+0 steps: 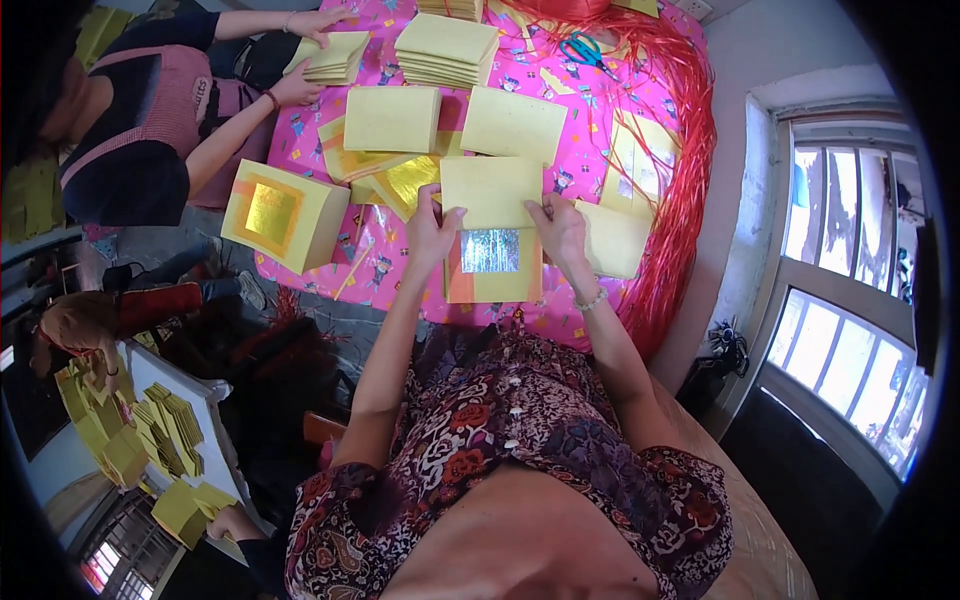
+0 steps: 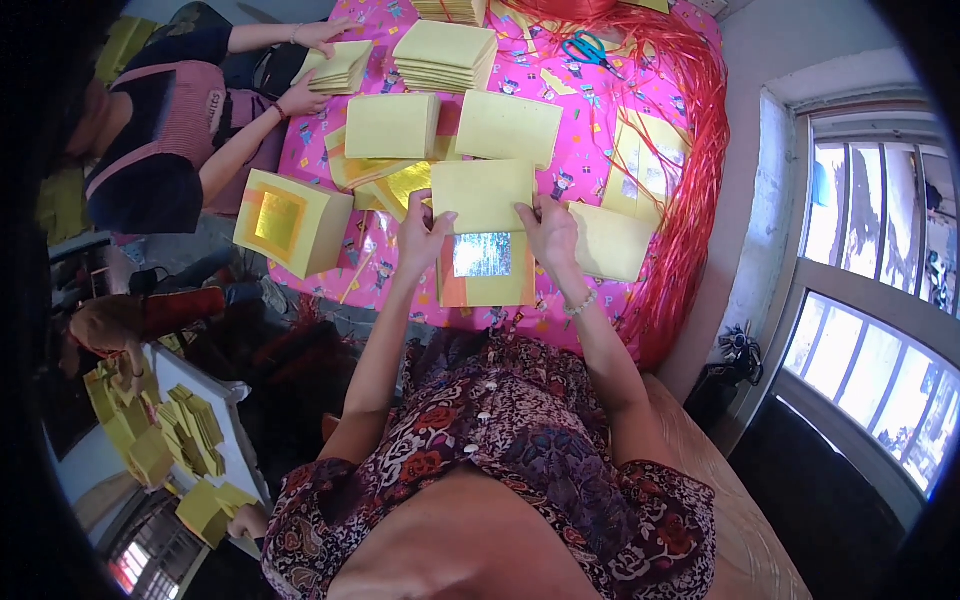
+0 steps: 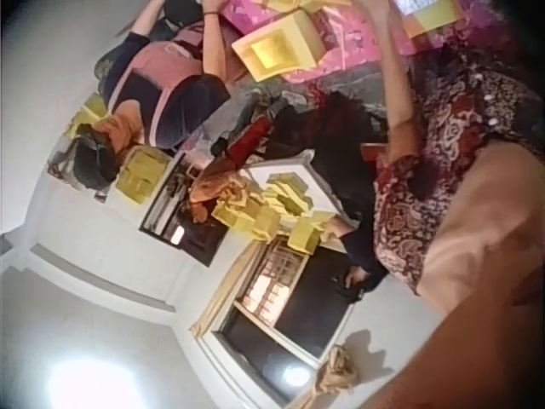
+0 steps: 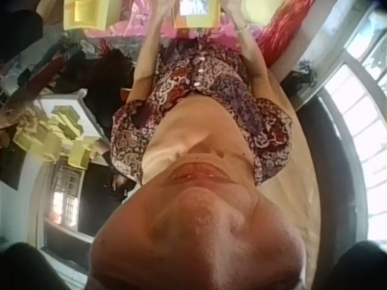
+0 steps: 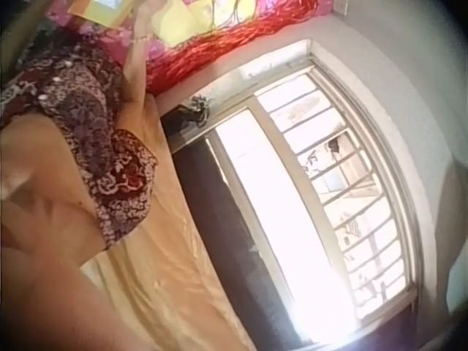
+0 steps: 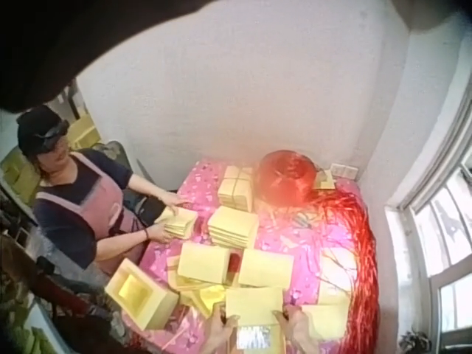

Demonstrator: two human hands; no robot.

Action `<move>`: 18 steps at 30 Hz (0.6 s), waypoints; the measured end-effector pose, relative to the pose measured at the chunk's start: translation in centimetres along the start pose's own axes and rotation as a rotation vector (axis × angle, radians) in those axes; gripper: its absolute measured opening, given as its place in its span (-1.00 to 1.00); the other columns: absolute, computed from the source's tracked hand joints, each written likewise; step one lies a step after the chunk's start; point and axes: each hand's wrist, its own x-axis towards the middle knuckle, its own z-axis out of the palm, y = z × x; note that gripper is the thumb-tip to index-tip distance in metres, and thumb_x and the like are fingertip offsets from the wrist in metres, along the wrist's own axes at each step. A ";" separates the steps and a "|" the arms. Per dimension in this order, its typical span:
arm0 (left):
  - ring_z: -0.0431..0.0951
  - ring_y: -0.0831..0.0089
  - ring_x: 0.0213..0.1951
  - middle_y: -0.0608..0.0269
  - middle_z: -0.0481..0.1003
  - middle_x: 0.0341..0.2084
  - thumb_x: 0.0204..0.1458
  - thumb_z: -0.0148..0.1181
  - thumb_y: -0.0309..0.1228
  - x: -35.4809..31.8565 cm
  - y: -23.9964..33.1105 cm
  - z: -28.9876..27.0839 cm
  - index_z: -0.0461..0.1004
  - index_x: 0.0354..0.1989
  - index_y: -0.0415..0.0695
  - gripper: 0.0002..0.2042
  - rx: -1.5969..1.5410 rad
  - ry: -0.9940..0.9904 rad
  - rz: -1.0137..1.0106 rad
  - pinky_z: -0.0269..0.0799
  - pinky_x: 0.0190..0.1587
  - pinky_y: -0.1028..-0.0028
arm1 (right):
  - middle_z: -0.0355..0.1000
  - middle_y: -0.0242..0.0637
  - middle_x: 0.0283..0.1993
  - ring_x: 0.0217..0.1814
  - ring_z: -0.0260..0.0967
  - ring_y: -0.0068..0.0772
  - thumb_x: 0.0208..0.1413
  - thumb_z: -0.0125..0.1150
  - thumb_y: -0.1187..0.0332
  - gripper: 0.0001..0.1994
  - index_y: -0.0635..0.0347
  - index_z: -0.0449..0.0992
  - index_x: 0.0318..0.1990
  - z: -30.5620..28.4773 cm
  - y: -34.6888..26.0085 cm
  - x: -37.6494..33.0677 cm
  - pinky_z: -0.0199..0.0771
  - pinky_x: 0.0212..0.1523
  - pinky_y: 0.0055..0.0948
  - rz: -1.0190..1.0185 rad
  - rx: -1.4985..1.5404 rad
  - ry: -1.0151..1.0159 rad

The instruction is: Counting and organizing stacks of yellow joss paper.

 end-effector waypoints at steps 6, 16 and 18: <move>0.47 0.39 -0.54 0.27 0.40 -0.57 -0.04 0.34 -0.32 -0.9 0.7 0.0 0.29 0.01 -0.10 -0.54 -0.018 0.017 -0.032 0.40 -0.44 0.38 | 0.50 -0.12 -0.48 -0.42 0.48 -0.10 0.08 0.27 0.12 -0.67 0.25 0.46 -0.41 -1.1 -0.8 -0.3 0.42 -0.36 -0.18 0.083 -0.028 -0.092; 0.52 0.30 -0.51 0.21 0.44 -0.54 -0.07 0.35 -0.33 -4.2 1.9 0.4 0.22 0.00 -0.12 -0.50 0.019 0.078 -0.034 0.41 -0.42 0.31 | 0.53 -0.11 -0.43 -0.35 0.51 -0.08 0.07 0.24 0.07 -0.66 0.22 0.52 -0.34 -2.4 -0.4 -3.2 0.46 -0.31 -0.18 0.144 -0.073 -0.133; 0.52 0.19 -0.49 0.16 0.44 -0.53 -0.08 0.36 -0.33 -4.9 2.0 1.3 0.20 -0.02 -0.11 -0.49 0.087 0.129 0.010 0.41 -0.40 0.23 | 0.52 -0.10 -0.43 -0.34 0.51 -0.07 0.07 0.24 0.07 -0.66 0.22 0.52 -0.33 -2.6 0.3 -3.4 0.46 -0.30 -0.17 0.140 -0.087 -0.135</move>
